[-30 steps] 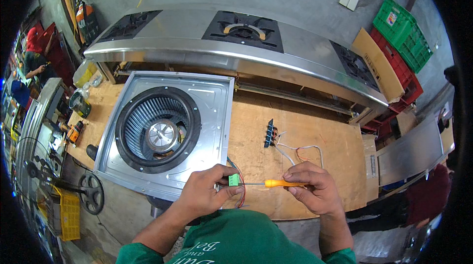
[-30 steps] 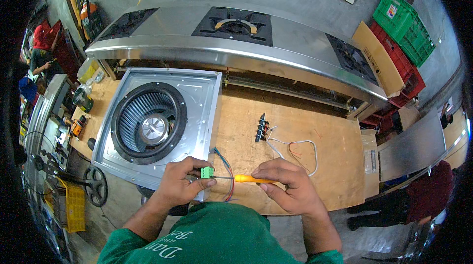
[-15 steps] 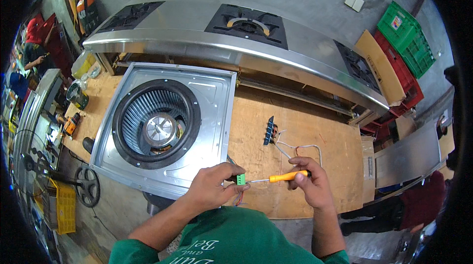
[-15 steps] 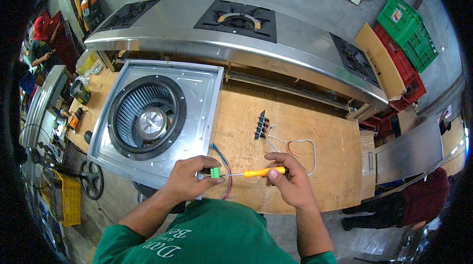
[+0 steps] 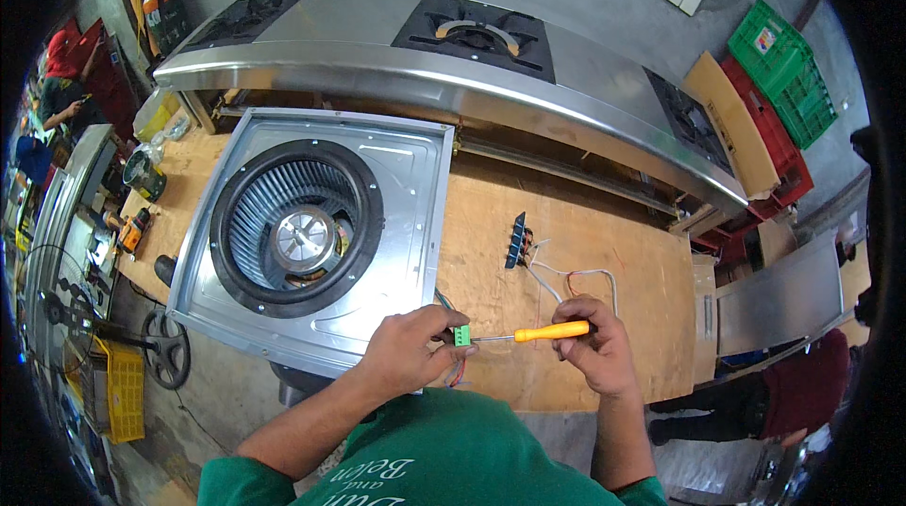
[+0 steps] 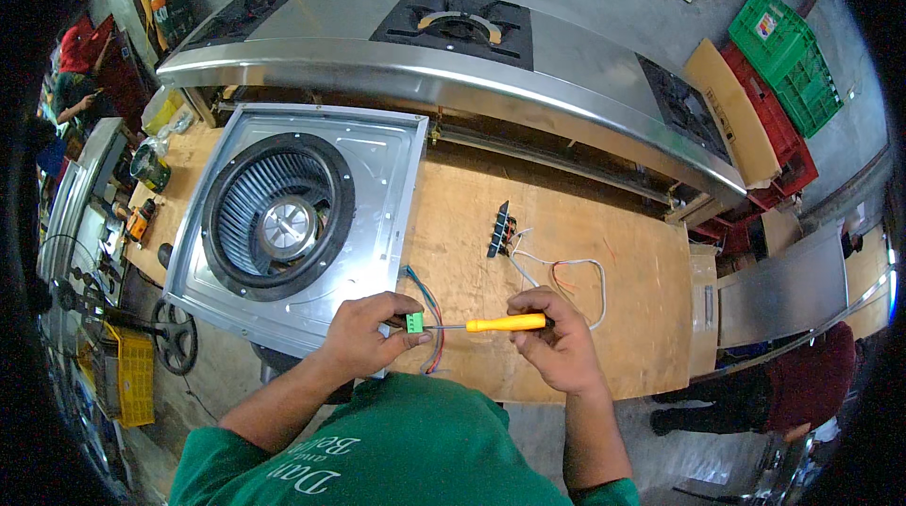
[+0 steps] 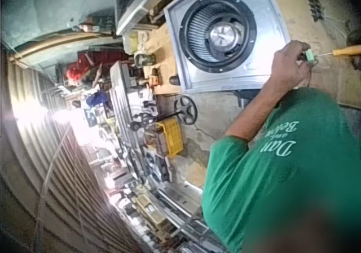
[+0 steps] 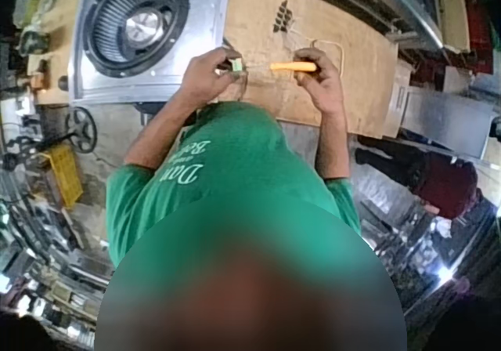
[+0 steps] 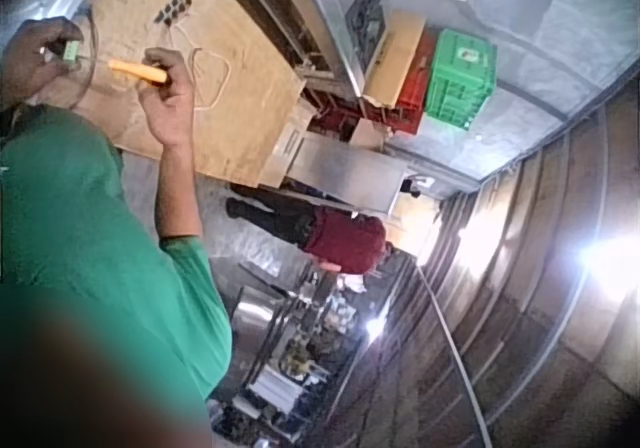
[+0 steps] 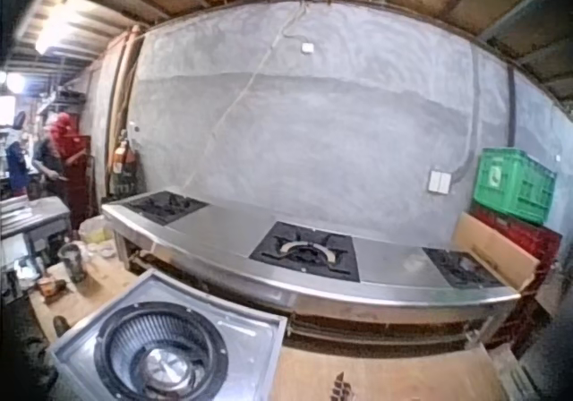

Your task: The person retrieves a screwdriver from a toolbox and uses it to work on a green electrical terminal block connected to wires on a workbench. They then use pliers to strip the ends of the wires.

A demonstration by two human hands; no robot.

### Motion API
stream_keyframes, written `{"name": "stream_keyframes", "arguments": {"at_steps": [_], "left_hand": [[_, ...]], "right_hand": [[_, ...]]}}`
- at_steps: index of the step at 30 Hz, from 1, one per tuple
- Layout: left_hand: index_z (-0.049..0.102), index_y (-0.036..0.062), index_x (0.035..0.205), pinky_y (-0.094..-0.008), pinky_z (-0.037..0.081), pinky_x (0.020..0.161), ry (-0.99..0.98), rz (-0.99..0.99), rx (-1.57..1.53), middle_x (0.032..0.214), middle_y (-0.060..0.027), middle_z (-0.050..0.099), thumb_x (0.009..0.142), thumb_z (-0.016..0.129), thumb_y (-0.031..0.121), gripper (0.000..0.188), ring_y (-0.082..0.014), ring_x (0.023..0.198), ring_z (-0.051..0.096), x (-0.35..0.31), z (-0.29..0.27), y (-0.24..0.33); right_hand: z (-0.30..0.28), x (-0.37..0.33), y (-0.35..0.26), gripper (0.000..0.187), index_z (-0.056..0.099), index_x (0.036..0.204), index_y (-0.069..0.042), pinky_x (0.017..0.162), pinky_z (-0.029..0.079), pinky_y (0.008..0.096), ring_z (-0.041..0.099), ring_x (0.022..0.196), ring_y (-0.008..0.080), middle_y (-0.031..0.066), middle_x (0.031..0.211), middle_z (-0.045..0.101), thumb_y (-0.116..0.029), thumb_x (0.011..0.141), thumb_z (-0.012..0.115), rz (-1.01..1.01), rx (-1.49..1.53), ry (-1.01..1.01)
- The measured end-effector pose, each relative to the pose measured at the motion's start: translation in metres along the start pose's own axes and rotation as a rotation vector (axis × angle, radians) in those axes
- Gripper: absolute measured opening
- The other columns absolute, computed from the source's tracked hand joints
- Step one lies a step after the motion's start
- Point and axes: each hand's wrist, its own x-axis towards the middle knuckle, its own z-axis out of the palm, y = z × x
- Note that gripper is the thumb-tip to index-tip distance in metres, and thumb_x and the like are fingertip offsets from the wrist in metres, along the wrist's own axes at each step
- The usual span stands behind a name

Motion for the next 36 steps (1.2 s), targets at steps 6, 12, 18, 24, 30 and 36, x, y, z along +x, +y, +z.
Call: {"name": "stream_keyframes", "arguments": {"at_steps": [6, 12, 18, 24, 30, 36], "left_hand": [[0.064, -0.0004, 0.098, -0.0301, 0.057, 0.065, 0.003, -0.033, -0.027, 0.088, -0.0141, 0.068, 0.075, 0.081, 0.022, 0.036, -0.021, 0.073, 0.07, 0.003, -0.001, 0.004], [0.065, -0.0001, 0.098, -0.0302, 0.057, 0.066, -0.005, -0.048, -0.017, 0.088, -0.0137, 0.069, 0.074, 0.082, 0.022, 0.036, -0.0211, 0.073, 0.071, 0.004, -0.001, 0.004], [0.065, 0.0007, 0.098, -0.0301, 0.057, 0.065, 0.004, -0.012, -0.019, 0.089, -0.0137, 0.069, 0.074, 0.082, 0.021, 0.036, -0.021, 0.072, 0.07, 0.004, -0.001, 0.003], [0.065, 0.0006, 0.098, -0.0302, 0.057, 0.066, -0.002, 0.009, -0.007, 0.09, -0.0143, 0.069, 0.073, 0.082, 0.021, 0.037, -0.021, 0.072, 0.07, 0.005, 0.0, 0.001], [0.067, -0.0001, 0.099, -0.029, 0.057, 0.064, 0.023, 0.004, -0.024, 0.086, -0.012, 0.068, 0.077, 0.079, 0.023, 0.034, -0.0203, 0.073, 0.071, 0.005, -0.002, 0.002], [0.067, -0.0002, 0.098, -0.0289, 0.057, 0.064, 0.018, -0.003, 0.023, 0.088, -0.0126, 0.069, 0.077, 0.079, 0.023, 0.034, -0.0193, 0.072, 0.071, 0.004, -0.005, 0.004]], "right_hand": [[-0.006, 0.001, -0.01, 0.039, 0.056, 0.117, 0.0, 0.073, 0.05, 0.026, 0.059, 0.085, 0.0154, 0.0091, 0.102, 0.06, -0.011, 0.081, 0.069, 0.25, -0.001, -0.022], [-0.001, 0.0, -0.006, 0.038, 0.057, 0.117, 0.0, 0.071, 0.05, 0.0252, 0.059, 0.083, 0.0147, 0.0095, 0.103, 0.06, -0.012, 0.084, 0.069, -0.081, -0.022, -0.042], [-0.009, 0.0, -0.009, 0.03, 0.058, 0.116, 0.001, 0.074, 0.049, 0.0257, 0.058, 0.087, 0.0146, 0.0091, 0.103, 0.06, -0.007, 0.087, 0.064, 0.143, -0.056, -0.067], [-0.002, 0.004, -0.017, 0.025, 0.06, 0.115, 0.001, 0.072, 0.048, 0.0246, 0.058, 0.085, 0.013, 0.0075, 0.095, 0.061, -0.007, 0.091, 0.061, 0.126, 0.019, -0.05], [0.001, 0.005, -0.004, 0.029, 0.058, 0.118, 0.001, 0.066, 0.049, 0.0241, 0.059, 0.071, 0.0103, 0.004, 0.084, 0.062, -0.015, 0.093, 0.061, -0.117, -0.033, -0.056], [-0.002, 0.006, -0.023, 0.025, 0.061, 0.113, 0.002, 0.073, 0.049, 0.0246, 0.059, 0.085, 0.013, 0.0081, 0.097, 0.061, -0.006, 0.089, 0.063, 0.269, -0.067, -0.041]]}}
